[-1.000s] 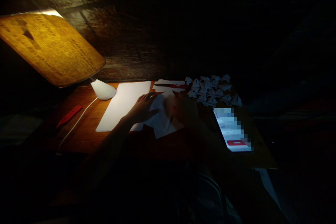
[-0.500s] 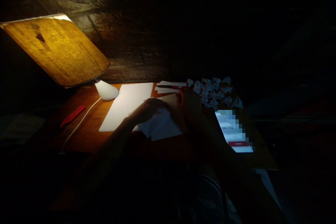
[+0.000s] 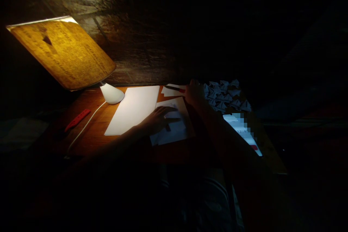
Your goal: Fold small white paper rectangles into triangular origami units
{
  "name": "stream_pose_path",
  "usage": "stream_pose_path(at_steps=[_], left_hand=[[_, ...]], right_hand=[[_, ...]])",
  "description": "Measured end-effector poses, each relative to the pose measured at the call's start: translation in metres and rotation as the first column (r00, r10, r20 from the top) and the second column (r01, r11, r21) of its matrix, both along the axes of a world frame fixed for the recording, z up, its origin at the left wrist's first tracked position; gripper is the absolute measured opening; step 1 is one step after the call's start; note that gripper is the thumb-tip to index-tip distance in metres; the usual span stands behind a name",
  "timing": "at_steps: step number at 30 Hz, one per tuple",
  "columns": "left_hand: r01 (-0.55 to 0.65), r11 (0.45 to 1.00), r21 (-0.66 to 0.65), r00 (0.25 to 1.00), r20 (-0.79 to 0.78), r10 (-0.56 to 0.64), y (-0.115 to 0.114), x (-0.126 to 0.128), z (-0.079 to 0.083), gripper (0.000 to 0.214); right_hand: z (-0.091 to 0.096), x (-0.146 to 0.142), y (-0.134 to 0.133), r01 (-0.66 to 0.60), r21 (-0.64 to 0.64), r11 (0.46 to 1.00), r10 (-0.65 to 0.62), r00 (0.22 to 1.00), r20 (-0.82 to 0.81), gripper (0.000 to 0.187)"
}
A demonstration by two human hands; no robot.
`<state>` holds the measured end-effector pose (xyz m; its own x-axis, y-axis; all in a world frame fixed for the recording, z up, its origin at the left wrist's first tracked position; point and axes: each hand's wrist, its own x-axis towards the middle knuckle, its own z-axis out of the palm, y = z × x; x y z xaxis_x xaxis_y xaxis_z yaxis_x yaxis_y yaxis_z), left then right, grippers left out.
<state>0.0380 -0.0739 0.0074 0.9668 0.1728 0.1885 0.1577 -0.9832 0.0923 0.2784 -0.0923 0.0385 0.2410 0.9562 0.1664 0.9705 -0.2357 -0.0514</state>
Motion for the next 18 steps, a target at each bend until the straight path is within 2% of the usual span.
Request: stream_pose_path(at_steps=[4, 7, 9, 12, 15, 18], left_hand=[[0.022, 0.997, -0.075, 1.0, 0.003, -0.022, 0.002, 0.0, -0.004, 0.046], [0.035, 0.99, -0.138, 0.998, 0.06, -0.027, 0.004, 0.0, -0.004, 0.044], [0.044, 0.984, -0.173, 0.995, 0.094, -0.028, 0.004, -0.001, -0.006, 0.042], [0.036, 0.981, -0.191, 0.993, 0.114, -0.014, 0.003, -0.002, -0.008, 0.04], [0.019, 0.981, -0.194, 0.994, 0.108, 0.002, 0.004, -0.004, -0.01, 0.043], [0.016, 0.98, -0.201, 0.994, 0.105, 0.006, 0.005, -0.005, -0.011, 0.047]], right_hand=[[0.006, -0.007, -0.007, 0.041, 0.012, 0.999, -0.04, 0.996, -0.075, 0.039], [0.018, -0.019, -0.035, 0.152, -0.006, 0.988, -0.15, 0.965, -0.214, 0.041], [0.026, -0.027, -0.07, 0.187, 0.045, 0.981, -0.168, 0.948, -0.269, 0.042], [0.026, -0.038, -0.14, 0.225, 0.143, 0.964, -0.171, 0.933, -0.316, 0.042], [0.011, -0.048, -0.213, 0.254, 0.157, 0.954, -0.183, 0.913, -0.365, 0.041], [-0.01, -0.056, -0.269, 0.283, 0.138, 0.949, -0.225, 0.917, -0.33, 0.042]])
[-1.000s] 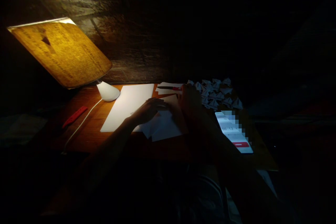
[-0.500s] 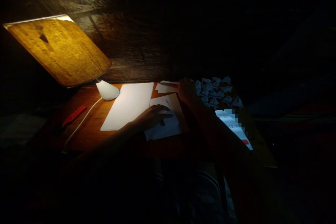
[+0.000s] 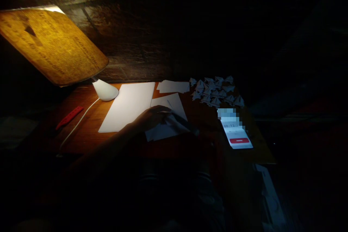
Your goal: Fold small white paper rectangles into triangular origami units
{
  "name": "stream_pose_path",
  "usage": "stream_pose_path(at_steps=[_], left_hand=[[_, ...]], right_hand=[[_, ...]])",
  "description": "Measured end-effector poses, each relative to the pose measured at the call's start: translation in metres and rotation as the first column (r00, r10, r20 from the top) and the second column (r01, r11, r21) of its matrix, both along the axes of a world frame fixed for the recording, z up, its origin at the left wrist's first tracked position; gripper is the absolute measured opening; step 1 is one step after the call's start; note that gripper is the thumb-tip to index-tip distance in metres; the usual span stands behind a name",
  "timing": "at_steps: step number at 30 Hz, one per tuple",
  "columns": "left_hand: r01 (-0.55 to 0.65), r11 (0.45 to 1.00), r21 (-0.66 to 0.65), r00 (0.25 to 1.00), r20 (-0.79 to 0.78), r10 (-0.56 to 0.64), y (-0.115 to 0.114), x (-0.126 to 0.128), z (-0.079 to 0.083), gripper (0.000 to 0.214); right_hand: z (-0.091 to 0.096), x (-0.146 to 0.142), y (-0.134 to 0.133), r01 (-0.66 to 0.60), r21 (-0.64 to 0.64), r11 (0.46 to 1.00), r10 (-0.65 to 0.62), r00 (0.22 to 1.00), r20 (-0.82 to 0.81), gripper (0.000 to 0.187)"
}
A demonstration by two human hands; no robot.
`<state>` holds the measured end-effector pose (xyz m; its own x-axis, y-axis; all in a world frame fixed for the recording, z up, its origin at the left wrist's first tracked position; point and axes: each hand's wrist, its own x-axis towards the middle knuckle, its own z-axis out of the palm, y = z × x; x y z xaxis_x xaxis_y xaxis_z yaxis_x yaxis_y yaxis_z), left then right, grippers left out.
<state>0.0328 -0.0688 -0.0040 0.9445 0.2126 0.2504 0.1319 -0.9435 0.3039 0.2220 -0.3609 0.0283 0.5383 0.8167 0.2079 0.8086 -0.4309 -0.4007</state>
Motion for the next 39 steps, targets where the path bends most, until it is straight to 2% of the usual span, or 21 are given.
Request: stream_pose_path(at_steps=[2, 5, 11, 14, 19, 24, 32, 36, 39], left_hand=[[0.001, 1.0, 0.007, 1.0, -0.003, -0.001, 0.001, 0.0, 0.0, 0.051], [0.006, 1.0, 0.006, 1.0, -0.001, -0.006, 0.0, 0.0, 0.002, 0.053], [0.018, 1.0, -0.005, 1.0, 0.017, -0.018, -0.002, -0.003, 0.006, 0.05], [0.039, 0.999, 0.008, 0.998, -0.043, -0.038, -0.003, -0.005, 0.01, 0.046], [0.092, 0.995, 0.025, 0.982, -0.166, -0.087, -0.004, -0.004, 0.014, 0.069], [0.123, 0.99, 0.074, 0.968, -0.229, -0.103, -0.004, 0.0, 0.01, 0.071], [0.16, 0.982, 0.103, 0.95, -0.285, -0.125, -0.004, -0.002, 0.014, 0.07], [0.17, 0.98, 0.106, 0.951, -0.278, -0.135, -0.004, -0.002, 0.014, 0.071], [0.166, 0.981, 0.106, 0.952, -0.277, -0.131, -0.004, -0.001, 0.013, 0.071]], right_hand=[[-0.012, -0.005, -0.021, 0.007, -0.013, 1.0, -0.007, 1.0, 0.002, 0.043], [-0.023, -0.009, -0.027, 0.008, -0.022, 1.0, -0.008, 1.0, 0.004, 0.042], [-0.029, -0.009, 0.008, -0.093, 0.019, 0.995, 0.093, 0.996, 0.007, 0.03], [-0.026, -0.013, 0.024, -0.105, 0.033, 0.994, 0.102, 0.992, 0.069, 0.024], [-0.025, -0.021, 0.038, -0.08, 0.013, 0.997, 0.078, 0.988, 0.132, 0.023], [-0.026, -0.025, 0.048, -0.077, -0.004, 0.997, 0.076, 0.984, 0.159, 0.023], [-0.028, -0.023, 0.059, -0.112, 0.077, 0.991, 0.103, 0.989, 0.107, 0.017], [-0.032, -0.019, 0.058, -0.134, 0.114, 0.984, 0.125, 0.989, 0.079, 0.022], [-0.04, -0.01, 0.05, -0.086, 0.158, 0.984, 0.079, 0.996, 0.047, 0.026]])
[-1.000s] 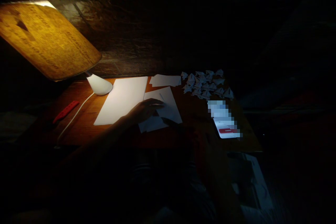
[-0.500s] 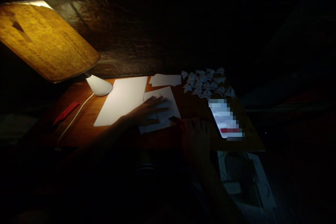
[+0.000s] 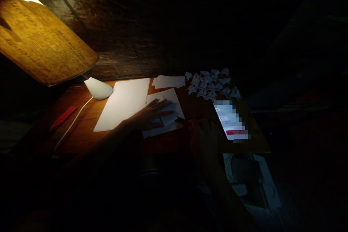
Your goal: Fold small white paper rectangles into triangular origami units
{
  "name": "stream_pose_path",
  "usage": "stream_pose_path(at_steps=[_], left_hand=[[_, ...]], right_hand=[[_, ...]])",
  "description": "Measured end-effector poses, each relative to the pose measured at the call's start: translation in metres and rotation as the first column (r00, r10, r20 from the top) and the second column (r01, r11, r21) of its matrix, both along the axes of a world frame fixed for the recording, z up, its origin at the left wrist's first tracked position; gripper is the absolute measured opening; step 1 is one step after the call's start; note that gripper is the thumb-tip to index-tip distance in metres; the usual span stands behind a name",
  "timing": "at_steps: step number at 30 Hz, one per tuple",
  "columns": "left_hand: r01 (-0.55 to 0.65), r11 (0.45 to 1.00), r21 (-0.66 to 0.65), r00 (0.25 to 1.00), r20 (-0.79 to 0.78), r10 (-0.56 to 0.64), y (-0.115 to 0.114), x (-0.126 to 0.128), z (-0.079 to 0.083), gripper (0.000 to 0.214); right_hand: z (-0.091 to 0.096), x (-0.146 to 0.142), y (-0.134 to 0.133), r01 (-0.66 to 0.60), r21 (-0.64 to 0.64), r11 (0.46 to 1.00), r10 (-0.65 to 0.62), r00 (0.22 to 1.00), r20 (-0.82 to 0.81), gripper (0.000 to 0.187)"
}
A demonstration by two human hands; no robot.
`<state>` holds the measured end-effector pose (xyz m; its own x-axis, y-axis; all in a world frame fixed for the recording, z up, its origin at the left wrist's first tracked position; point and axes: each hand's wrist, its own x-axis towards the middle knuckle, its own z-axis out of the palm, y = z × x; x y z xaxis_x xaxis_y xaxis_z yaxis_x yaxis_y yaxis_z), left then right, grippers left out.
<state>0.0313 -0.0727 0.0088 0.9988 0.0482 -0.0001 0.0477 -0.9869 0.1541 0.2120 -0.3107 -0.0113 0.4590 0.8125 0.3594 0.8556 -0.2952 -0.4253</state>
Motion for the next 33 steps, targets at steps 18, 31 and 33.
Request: stream_pose_path(at_steps=[18, 31, 33], left_hand=[[-0.004, 1.0, 0.006, 1.0, 0.015, 0.004, 0.002, 0.001, -0.007, 0.075], [-0.009, 1.0, 0.004, 1.0, 0.01, 0.009, 0.002, 0.0, -0.007, 0.073], [-0.009, 1.0, 0.006, 1.0, 0.024, 0.009, 0.003, 0.001, -0.013, 0.071]], right_hand=[[0.003, 0.015, 0.034, -0.091, -0.076, 0.993, 0.084, 0.992, -0.09, 0.026], [-0.002, 0.014, 0.042, 0.019, -0.048, 0.999, -0.021, 0.999, -0.037, 0.026], [-0.007, 0.019, 0.039, 0.088, -0.032, 0.996, -0.089, 0.996, -0.027, 0.027]])
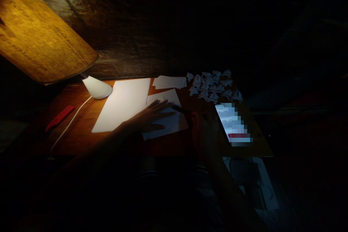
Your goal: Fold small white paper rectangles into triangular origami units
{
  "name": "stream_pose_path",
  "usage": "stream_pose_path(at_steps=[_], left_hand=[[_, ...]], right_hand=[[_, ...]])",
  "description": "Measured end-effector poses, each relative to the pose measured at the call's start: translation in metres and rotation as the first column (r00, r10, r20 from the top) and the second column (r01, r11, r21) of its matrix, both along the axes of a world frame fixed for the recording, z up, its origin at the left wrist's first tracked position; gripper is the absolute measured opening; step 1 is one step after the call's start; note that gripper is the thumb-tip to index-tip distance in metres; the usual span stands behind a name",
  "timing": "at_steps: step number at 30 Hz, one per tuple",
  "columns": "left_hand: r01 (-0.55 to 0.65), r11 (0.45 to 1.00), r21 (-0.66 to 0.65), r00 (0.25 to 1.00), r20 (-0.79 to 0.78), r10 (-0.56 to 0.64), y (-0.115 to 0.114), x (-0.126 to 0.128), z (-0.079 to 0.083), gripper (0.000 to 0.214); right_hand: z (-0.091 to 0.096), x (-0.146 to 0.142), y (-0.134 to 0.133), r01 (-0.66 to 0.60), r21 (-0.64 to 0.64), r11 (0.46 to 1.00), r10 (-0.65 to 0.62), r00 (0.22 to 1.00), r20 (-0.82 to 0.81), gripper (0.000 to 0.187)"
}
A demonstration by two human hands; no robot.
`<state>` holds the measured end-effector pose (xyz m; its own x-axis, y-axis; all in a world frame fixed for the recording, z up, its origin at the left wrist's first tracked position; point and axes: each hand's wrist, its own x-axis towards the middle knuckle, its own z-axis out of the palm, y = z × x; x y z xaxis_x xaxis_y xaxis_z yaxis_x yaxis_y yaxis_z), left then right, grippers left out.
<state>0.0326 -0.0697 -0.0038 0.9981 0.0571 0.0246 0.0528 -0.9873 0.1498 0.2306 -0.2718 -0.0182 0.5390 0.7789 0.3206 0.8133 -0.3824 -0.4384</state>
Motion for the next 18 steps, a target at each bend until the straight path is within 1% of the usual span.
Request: stream_pose_path(at_steps=[3, 6, 10, 13, 15, 18], left_hand=[[0.003, 1.0, -0.013, 0.999, 0.035, -0.003, 0.001, 0.0, -0.004, 0.072], [-0.002, 0.999, -0.048, 0.998, 0.062, 0.005, 0.001, -0.001, -0.001, 0.076], [-0.012, 0.996, -0.089, 0.993, 0.117, 0.022, -0.001, -0.002, 0.002, 0.077], [-0.015, 0.994, -0.105, 0.984, 0.177, 0.034, -0.002, -0.003, 0.002, 0.075], [-0.016, 0.994, -0.11, 0.982, 0.187, 0.036, -0.002, -0.003, 0.003, 0.074], [-0.042, 0.995, -0.089, 0.982, 0.177, 0.057, -0.003, -0.003, 0.006, 0.075]], right_hand=[[-0.001, 0.002, -0.002, -0.037, 0.002, 0.999, 0.038, 0.999, -0.018, 0.027], [0.005, -0.001, -0.001, -0.079, 0.001, 0.997, 0.079, 0.996, -0.038, 0.026], [0.012, -0.003, 0.007, -0.087, -0.012, 0.996, 0.086, 0.995, -0.041, 0.023], [0.016, -0.002, 0.015, -0.139, -0.035, 0.99, 0.136, 0.988, -0.066, 0.022], [0.019, -0.002, 0.019, -0.169, -0.054, 0.984, 0.165, 0.983, -0.076, 0.022], [0.024, -0.005, 0.022, -0.173, -0.073, 0.982, 0.168, 0.984, -0.06, 0.021]])
